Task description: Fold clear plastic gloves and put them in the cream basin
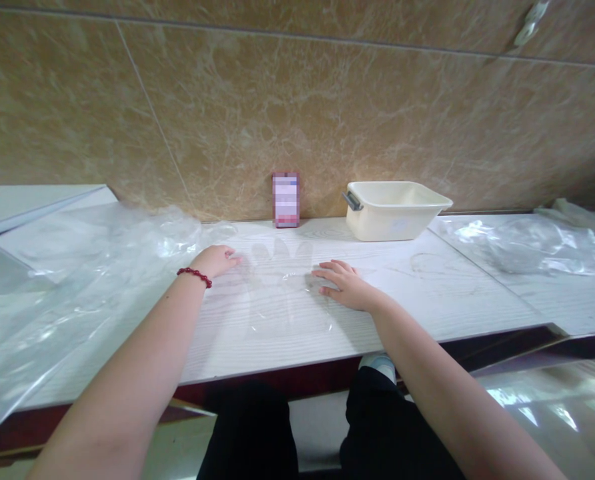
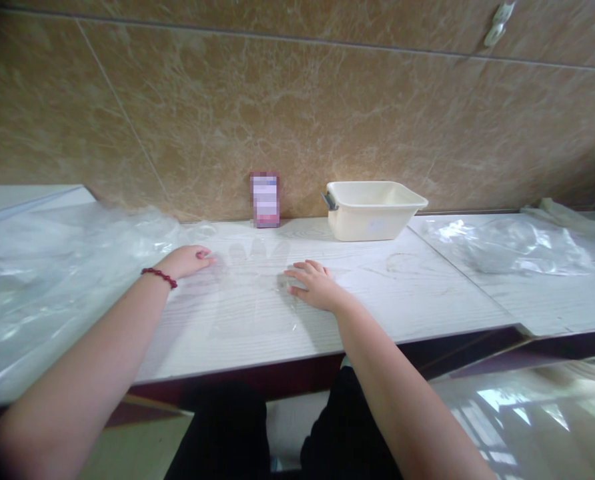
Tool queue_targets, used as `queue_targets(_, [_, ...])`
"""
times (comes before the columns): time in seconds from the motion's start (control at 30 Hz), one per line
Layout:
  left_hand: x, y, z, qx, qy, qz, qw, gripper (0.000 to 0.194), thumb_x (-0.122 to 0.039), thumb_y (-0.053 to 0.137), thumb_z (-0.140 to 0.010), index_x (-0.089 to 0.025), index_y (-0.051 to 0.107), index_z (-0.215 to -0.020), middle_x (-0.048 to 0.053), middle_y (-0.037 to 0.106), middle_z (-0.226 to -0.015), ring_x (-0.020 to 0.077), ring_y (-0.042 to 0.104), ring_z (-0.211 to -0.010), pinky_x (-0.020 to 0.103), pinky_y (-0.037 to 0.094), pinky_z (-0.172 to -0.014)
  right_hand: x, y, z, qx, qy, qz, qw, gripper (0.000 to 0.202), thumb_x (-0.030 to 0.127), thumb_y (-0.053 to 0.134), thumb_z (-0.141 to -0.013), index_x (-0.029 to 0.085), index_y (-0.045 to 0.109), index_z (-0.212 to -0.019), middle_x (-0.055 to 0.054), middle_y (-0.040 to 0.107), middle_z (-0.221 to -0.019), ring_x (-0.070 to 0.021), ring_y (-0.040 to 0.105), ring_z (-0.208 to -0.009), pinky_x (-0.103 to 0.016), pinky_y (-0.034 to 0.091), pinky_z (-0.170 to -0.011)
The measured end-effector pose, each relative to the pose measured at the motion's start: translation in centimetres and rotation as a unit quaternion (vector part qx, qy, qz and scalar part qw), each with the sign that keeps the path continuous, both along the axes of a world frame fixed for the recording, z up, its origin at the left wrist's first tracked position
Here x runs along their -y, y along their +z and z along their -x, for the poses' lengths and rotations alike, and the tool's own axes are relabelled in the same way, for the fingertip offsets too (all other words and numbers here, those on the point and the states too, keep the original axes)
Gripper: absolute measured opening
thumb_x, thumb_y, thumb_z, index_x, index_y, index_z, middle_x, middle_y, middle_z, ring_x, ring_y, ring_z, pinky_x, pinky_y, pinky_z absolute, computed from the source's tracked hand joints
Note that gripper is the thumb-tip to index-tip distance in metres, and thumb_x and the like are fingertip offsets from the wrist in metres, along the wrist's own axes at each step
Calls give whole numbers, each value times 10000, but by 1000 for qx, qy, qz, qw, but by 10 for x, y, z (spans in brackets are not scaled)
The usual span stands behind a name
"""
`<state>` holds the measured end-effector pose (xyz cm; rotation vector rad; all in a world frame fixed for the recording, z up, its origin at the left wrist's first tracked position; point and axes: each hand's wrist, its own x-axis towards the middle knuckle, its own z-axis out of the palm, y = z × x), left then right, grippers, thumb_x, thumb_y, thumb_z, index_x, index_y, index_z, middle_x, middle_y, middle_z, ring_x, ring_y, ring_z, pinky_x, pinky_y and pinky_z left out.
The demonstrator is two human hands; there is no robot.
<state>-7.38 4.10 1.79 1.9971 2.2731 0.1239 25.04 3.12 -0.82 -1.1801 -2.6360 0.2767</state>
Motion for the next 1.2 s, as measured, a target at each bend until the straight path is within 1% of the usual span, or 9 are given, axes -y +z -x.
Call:
queue_targets(0.27, [-1, -6, -9, 78, -17, -21, 997, 268, -384, 479, -645, -174, 612, -745, 48, 638, -800, 175, 572, -754, 219, 407, -653, 0, -1, 1, -9, -5, -3, 1000, 408, 463, 383, -773, 326, 432, -1155, -32, 366, -1248, -263, 239, -1158, -493, 241, -877])
queue_targets(0.4, [-1, -8, -13, 141, 0, -69, 988, 212, -331, 474, -656, -165, 567, -749, 40, 621, -761, 154, 567, -694, 226, 412, -622, 0, -1, 0, -18, -2, -9, 1000, 402, 455, 391, -773, 316, 444, -1146, -37, 382, -1235, -254, 259, -1149, -473, 253, -879])
queue_targets(0.6, [4, -6, -22, 361, 42, -60, 930, 276, -296, 544, -630, -177, 458, -864, -11, 549, -612, 99, 502, -479, 206, 384, -458, 1, -2, 1, -38, 0, -23, 999, 377, 422, 405, -776, 281, 477, -1118, -55, 430, -1191, -239, 319, -1116, -441, 291, -862])
queue_targets(0.7, [5, -4, -26, 403, 54, -84, 910, 347, -284, 596, -589, -176, 444, -882, -5, 544, -647, 98, 504, -496, 209, 393, -466, 0, -2, 1, -75, -12, -50, 996, 344, 376, 417, -780, 238, 503, -1082, -70, 482, -1129, -212, 386, -1065, -401, 316, -855])
queue_targets(0.8, [6, -1, -29, 419, 38, -116, 900, 375, -304, 608, -580, -177, 449, -895, 3, 547, -666, 119, 531, -564, 216, 401, -488, -3, 4, 6, -123, -37, -96, 987, 297, 331, 442, -768, 203, 531, -1022, -79, 522, -1067, -200, 433, -1016, -379, 327, -852])
queue_targets(0.93, [8, 3, -34, 447, 5, -119, 887, 403, -322, 603, -583, -172, 442, -921, 10, 564, -678, 142, 555, -634, 225, 404, -514, -10, 29, 29, -179, -16, -145, 973, 238, 261, 463, -753, 186, 535, -968, -61, 569, -973, -176, 482, -944, -352, 324, -858])
queue_targets(1.03, [10, 3, -38, 444, -10, -128, 887, 430, -335, 606, -579, -166, 448, -942, 7, 582, -662, 143, 560, -627, 243, 406, -551, -23, 44, 62, -171, 27, -136, 975, 263, 242, 486, -731, 177, 519, -984, -59, 575, -967, -176, 491, -928, -346, 328, -846])
queue_targets(1.1, [11, 2, -41, 435, -20, -132, 891, 442, -344, 605, -579, -163, 457, -953, 8, 595, -656, 142, 562, -618, 254, 406, -572, -32, 45, 86, -158, 65, -113, 979, 320, 227, 504, -711, 167, 493, -1025, -61, 569, -989, -172, 490, -933, -338, 326, -846])
queue_targets(1.2, [11, 1, -44, 430, -36, -125, 893, 453, -354, 590, -592, -164, 453, -979, 13, 615, -668, 139, 560, -594, 253, 401, -554, -44, 34, 114, -149, 98, -71, 981, 425, 194, 536, -669, 162, 449, -1084, -66, 547, -1041, -176, 470, -970, -332, 331, -834])
